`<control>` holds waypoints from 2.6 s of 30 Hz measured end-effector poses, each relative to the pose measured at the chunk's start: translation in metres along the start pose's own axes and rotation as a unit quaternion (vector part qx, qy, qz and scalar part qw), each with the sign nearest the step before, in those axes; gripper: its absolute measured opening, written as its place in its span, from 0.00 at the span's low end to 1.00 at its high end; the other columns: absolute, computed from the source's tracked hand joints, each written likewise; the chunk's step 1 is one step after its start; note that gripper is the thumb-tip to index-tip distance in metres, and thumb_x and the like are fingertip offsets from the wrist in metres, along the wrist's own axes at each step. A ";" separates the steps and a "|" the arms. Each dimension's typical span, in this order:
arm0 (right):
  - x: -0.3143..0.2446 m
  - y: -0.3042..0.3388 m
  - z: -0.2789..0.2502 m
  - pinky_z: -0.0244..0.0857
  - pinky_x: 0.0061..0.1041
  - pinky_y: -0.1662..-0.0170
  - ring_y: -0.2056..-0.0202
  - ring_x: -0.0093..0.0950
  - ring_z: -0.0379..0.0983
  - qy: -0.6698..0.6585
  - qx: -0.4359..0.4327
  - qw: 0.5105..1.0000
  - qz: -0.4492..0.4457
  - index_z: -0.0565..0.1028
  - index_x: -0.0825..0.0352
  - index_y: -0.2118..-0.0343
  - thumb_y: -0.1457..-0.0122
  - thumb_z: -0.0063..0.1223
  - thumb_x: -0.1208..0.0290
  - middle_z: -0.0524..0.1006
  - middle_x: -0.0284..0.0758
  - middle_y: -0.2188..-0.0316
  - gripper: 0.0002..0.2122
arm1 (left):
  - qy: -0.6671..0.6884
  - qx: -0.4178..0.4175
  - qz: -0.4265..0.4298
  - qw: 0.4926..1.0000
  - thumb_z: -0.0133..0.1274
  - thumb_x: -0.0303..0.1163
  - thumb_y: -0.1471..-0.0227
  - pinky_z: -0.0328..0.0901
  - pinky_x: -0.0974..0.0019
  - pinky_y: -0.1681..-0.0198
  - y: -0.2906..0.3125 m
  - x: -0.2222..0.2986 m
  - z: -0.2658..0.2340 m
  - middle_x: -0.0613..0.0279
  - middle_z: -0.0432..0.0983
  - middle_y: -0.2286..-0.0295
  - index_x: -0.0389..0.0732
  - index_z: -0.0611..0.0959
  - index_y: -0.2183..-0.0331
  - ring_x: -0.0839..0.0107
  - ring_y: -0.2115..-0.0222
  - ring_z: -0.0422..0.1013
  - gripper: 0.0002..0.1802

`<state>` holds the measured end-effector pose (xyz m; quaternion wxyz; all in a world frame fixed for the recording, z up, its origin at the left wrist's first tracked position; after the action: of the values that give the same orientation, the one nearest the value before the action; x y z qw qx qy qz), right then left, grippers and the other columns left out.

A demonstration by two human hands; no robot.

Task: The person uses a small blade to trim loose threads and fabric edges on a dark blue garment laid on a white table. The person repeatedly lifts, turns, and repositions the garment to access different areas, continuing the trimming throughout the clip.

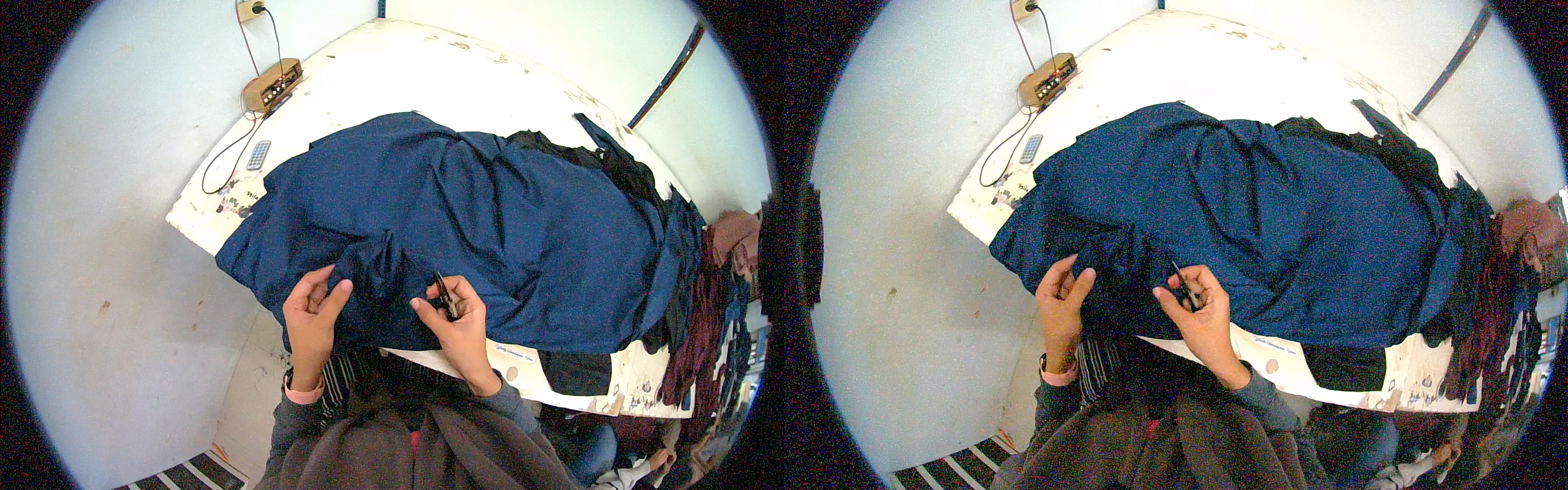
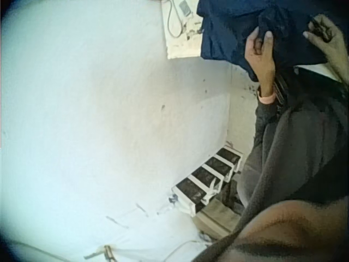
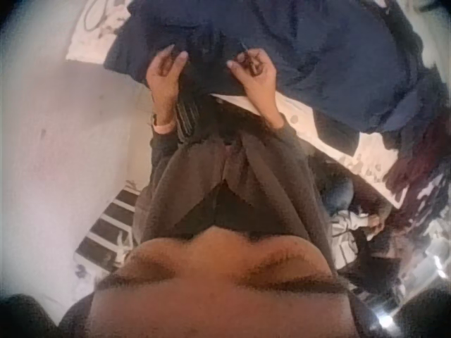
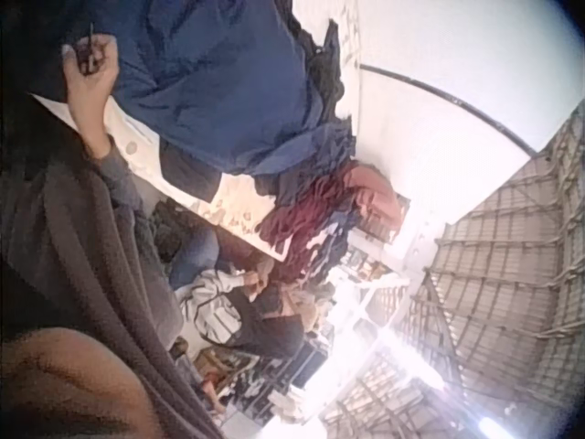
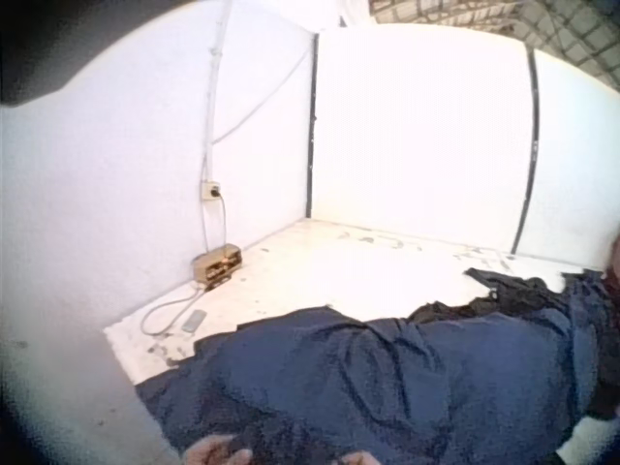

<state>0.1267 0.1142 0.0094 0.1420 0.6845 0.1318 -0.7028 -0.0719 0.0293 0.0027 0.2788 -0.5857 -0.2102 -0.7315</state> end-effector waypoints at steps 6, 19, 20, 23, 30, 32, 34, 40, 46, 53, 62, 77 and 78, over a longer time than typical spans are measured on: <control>-0.018 -0.005 0.008 0.50 0.11 0.73 0.75 0.09 0.61 0.113 0.046 0.973 -0.196 0.79 0.65 0.61 0.46 0.63 0.83 0.76 0.25 0.67 0.10 | -0.222 0.018 0.227 0.948 0.67 0.22 0.52 0.57 0.79 0.77 0.020 0.032 0.005 0.64 0.76 0.73 0.32 0.85 0.69 0.84 0.77 0.70 0.07; -0.077 0.049 0.019 0.52 0.20 0.75 0.80 0.16 0.61 0.594 -0.117 0.563 -0.563 0.77 0.52 0.64 0.45 0.53 0.65 0.74 0.21 0.67 0.06 | -0.244 -0.184 0.220 0.926 0.66 0.23 0.52 0.66 0.73 0.72 0.026 0.051 0.043 0.62 0.77 0.72 0.35 0.85 0.68 0.76 0.75 0.73 0.07; -0.079 0.051 0.018 0.49 0.19 0.75 0.80 0.14 0.59 0.581 -0.112 0.554 -0.585 0.78 0.52 0.65 0.44 0.53 0.65 0.74 0.21 0.67 0.05 | -0.238 -0.223 0.176 0.929 0.64 0.25 0.50 0.66 0.72 0.70 0.030 0.048 0.047 0.61 0.77 0.73 0.36 0.86 0.66 0.74 0.73 0.73 0.07; -0.083 0.058 0.007 0.47 0.18 0.76 0.81 0.14 0.58 0.554 -0.089 0.552 -0.617 0.80 0.52 0.64 0.44 0.53 0.66 0.75 0.20 0.67 0.06 | -0.171 -0.267 0.113 0.942 0.63 0.26 0.48 0.65 0.72 0.69 0.032 0.033 0.049 0.61 0.77 0.73 0.35 0.87 0.66 0.74 0.72 0.72 0.06; -0.071 0.065 0.000 0.47 0.16 0.76 0.81 0.13 0.58 0.522 -0.069 0.570 -0.631 0.81 0.50 0.64 0.46 0.55 0.65 0.79 0.21 0.64 0.08 | -0.171 -0.349 0.075 0.918 0.65 0.27 0.49 0.62 0.73 0.67 0.032 0.033 0.041 0.64 0.74 0.74 0.36 0.87 0.66 0.75 0.71 0.70 0.07; -0.071 0.068 -0.002 0.47 0.16 0.76 0.81 0.13 0.58 0.506 -0.078 0.586 -0.628 0.82 0.50 0.64 0.47 0.57 0.65 0.79 0.21 0.64 0.08 | -0.156 -0.386 0.060 0.907 0.65 0.27 0.50 0.62 0.73 0.67 0.032 0.038 0.037 0.65 0.74 0.74 0.37 0.88 0.66 0.75 0.71 0.69 0.07; -0.072 0.068 -0.002 0.48 0.18 0.73 0.79 0.13 0.62 0.496 -0.077 0.603 -0.620 0.82 0.49 0.66 0.50 0.60 0.66 0.80 0.21 0.63 0.08 | -0.146 -0.409 0.047 0.899 0.65 0.28 0.49 0.61 0.73 0.66 0.033 0.038 0.034 0.66 0.73 0.74 0.37 0.88 0.65 0.75 0.71 0.69 0.08; -0.065 0.071 0.000 0.51 0.17 0.75 0.78 0.13 0.62 0.507 -0.086 0.568 -0.643 0.82 0.50 0.65 0.47 0.57 0.64 0.78 0.21 0.63 0.08 | -0.121 -0.389 0.019 0.913 0.64 0.29 0.48 0.60 0.73 0.66 0.039 0.033 0.034 0.66 0.72 0.74 0.38 0.89 0.63 0.75 0.70 0.68 0.09; -0.067 0.080 -0.002 0.55 0.16 0.72 0.72 0.17 0.72 0.490 -0.112 0.576 -0.644 0.82 0.51 0.65 0.48 0.56 0.63 0.78 0.23 0.63 0.08 | -0.109 -0.419 -0.004 0.901 0.64 0.29 0.47 0.57 0.73 0.66 0.047 0.025 0.028 0.67 0.68 0.73 0.39 0.88 0.60 0.76 0.69 0.65 0.11; -0.053 0.078 0.002 0.56 0.17 0.71 0.71 0.17 0.72 0.518 -0.124 0.564 -0.631 0.81 0.53 0.64 0.48 0.55 0.63 0.78 0.24 0.63 0.09 | -0.147 -0.411 0.013 0.900 0.65 0.28 0.50 0.61 0.70 0.65 0.052 0.020 0.022 0.65 0.72 0.72 0.40 0.88 0.61 0.73 0.68 0.68 0.11; -0.049 0.051 -0.009 0.54 0.24 0.73 0.75 0.20 0.76 0.431 -0.196 0.753 -0.458 0.79 0.61 0.59 0.61 0.61 0.69 0.83 0.31 0.61 0.20 | -0.381 -0.340 0.356 0.783 0.60 0.28 0.53 0.71 0.64 0.60 0.079 0.031 0.019 0.66 0.78 0.65 0.48 0.84 0.51 0.67 0.63 0.76 0.24; -0.044 0.053 0.004 0.53 0.27 0.74 0.80 0.26 0.63 0.349 -0.177 0.834 -0.389 0.76 0.61 0.45 0.69 0.63 0.71 0.73 0.28 0.75 0.37 | -0.384 -0.291 0.499 0.720 0.57 0.28 0.58 0.74 0.67 0.59 0.083 0.044 0.014 0.64 0.80 0.63 0.38 0.84 0.53 0.69 0.63 0.77 0.25; -0.043 0.053 0.004 0.53 0.27 0.74 0.80 0.26 0.63 0.352 -0.172 0.835 -0.386 0.75 0.61 0.44 0.68 0.63 0.71 0.72 0.28 0.76 0.38 | -0.387 -0.289 0.504 0.716 0.57 0.28 0.58 0.74 0.67 0.60 0.082 0.044 0.014 0.64 0.80 0.63 0.38 0.84 0.53 0.69 0.63 0.77 0.25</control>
<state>0.1435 0.0647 0.0530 -0.0814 0.7435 0.5457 -0.3780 -0.0151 -0.0311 0.0466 0.3173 -0.8891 0.2481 -0.2174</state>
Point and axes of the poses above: each hand's wrist, its own y-axis away from the middle knuckle, its own z-axis out of the palm, x = y × z, the point moved 5 cm from there along -y, towards the middle knuckle
